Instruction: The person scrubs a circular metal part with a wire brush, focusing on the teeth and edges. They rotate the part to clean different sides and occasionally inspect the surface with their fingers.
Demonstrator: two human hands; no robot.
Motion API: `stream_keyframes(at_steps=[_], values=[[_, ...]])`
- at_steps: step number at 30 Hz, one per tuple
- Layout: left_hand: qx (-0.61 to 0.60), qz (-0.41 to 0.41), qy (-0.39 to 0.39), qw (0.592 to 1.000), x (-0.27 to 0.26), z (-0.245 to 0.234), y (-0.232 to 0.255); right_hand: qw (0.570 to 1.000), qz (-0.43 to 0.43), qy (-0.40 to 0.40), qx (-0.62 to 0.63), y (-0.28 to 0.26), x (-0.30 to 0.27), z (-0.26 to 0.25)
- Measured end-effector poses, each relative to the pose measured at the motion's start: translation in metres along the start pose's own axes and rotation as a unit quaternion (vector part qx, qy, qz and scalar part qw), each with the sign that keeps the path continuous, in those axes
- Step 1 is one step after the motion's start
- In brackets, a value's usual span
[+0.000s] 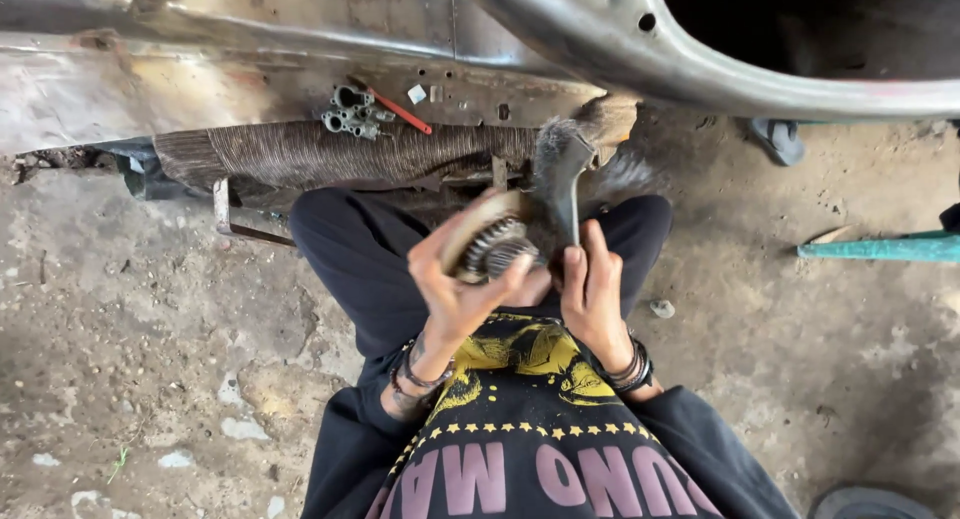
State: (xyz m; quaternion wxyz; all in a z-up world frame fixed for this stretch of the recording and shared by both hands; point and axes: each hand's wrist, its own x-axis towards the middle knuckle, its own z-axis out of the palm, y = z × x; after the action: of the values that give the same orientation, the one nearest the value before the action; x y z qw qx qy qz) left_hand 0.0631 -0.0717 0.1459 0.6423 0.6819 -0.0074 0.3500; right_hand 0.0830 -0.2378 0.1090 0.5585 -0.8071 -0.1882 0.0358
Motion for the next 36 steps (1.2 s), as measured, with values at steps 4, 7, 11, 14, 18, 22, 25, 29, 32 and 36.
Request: stream_keyframes(at_steps=[4, 7, 11, 14, 18, 22, 25, 29, 32, 36], values=[[-0.004, -0.071, 0.057, 0.996, 0.005, -0.02, -0.004, 0.879, 0.116, -0.052, 0.459, 0.028, -0.001, 0.001], [0.001, -0.098, 0.061, 0.993, 0.005, -0.031, -0.002, 0.876, 0.13, -0.072, 0.458, 0.01, -0.005, -0.011], [-0.004, -0.092, 0.046, 0.995, 0.002, -0.04, -0.004, 0.896, 0.113, -0.107, 0.416, -0.015, -0.004, -0.018], [-0.037, -0.092, 0.053, 0.994, 0.002, -0.041, -0.003, 0.897, 0.104, -0.104, 0.417, -0.033, 0.006, -0.02], [-0.063, -0.084, 0.059, 0.993, 0.001, -0.043, 0.001, 0.901, 0.067, -0.123, 0.411, -0.035, 0.009, -0.025], [-0.071, -0.083, 0.062, 0.992, -0.001, -0.041, 0.003, 0.899, 0.075, -0.114, 0.415, -0.04, 0.011, -0.032], [-0.088, -0.085, 0.058, 0.991, -0.003, -0.041, 0.001, 0.885, 0.086, -0.119, 0.442, -0.042, 0.013, -0.035], [-0.098, -0.086, 0.058, 0.99, -0.007, -0.041, -0.004, 0.866, 0.123, -0.131, 0.466, -0.045, 0.013, -0.038], [-0.099, -0.089, 0.049, 0.99, -0.009, -0.047, -0.007, 0.818, 0.213, -0.137, 0.516, -0.039, 0.006, -0.037], [-0.066, -0.095, 0.051, 0.992, -0.015, -0.055, -0.008, 0.752, 0.356, -0.105, 0.545, -0.036, -0.001, -0.022]])
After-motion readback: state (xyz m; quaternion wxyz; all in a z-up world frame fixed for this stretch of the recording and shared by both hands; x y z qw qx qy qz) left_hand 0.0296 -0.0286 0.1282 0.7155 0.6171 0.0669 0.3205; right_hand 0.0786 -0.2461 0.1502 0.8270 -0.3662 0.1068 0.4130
